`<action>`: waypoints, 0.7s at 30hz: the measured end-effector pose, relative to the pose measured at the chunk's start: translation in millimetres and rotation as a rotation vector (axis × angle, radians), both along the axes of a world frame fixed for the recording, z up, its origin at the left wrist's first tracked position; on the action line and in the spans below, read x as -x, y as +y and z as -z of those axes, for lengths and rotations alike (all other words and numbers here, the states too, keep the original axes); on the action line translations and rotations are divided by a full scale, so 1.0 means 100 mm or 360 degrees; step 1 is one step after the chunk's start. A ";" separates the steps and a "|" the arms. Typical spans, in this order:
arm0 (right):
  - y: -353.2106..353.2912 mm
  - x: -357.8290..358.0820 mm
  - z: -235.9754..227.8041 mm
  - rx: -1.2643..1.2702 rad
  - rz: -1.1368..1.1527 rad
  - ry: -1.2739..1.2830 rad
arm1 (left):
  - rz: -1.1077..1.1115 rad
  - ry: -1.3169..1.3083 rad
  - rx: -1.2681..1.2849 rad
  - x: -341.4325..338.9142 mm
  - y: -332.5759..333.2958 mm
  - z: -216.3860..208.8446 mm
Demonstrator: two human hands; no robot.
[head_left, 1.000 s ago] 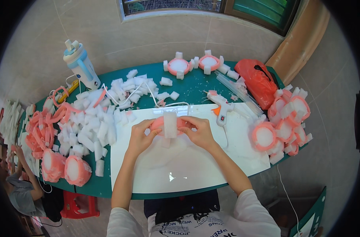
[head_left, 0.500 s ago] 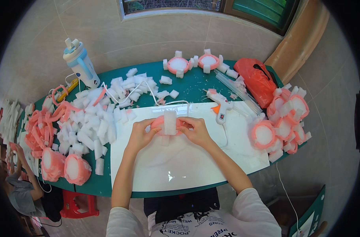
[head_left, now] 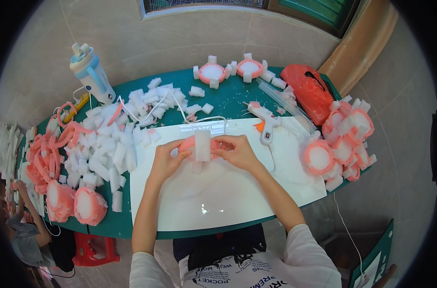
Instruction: Assembling and gluing foam blocks and pink padding onto a plastic ring using a hot glue gun.
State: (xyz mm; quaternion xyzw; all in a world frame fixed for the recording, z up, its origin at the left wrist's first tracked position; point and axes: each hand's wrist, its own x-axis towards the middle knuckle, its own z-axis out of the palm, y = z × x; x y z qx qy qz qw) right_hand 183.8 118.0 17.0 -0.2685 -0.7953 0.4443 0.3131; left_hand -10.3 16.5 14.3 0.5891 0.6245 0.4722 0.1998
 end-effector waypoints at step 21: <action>0.07 0.02 0.02 0.0300 -0.0069 -0.0123 | 0.0004 0.0017 0.0109 0.02 0.03 0.05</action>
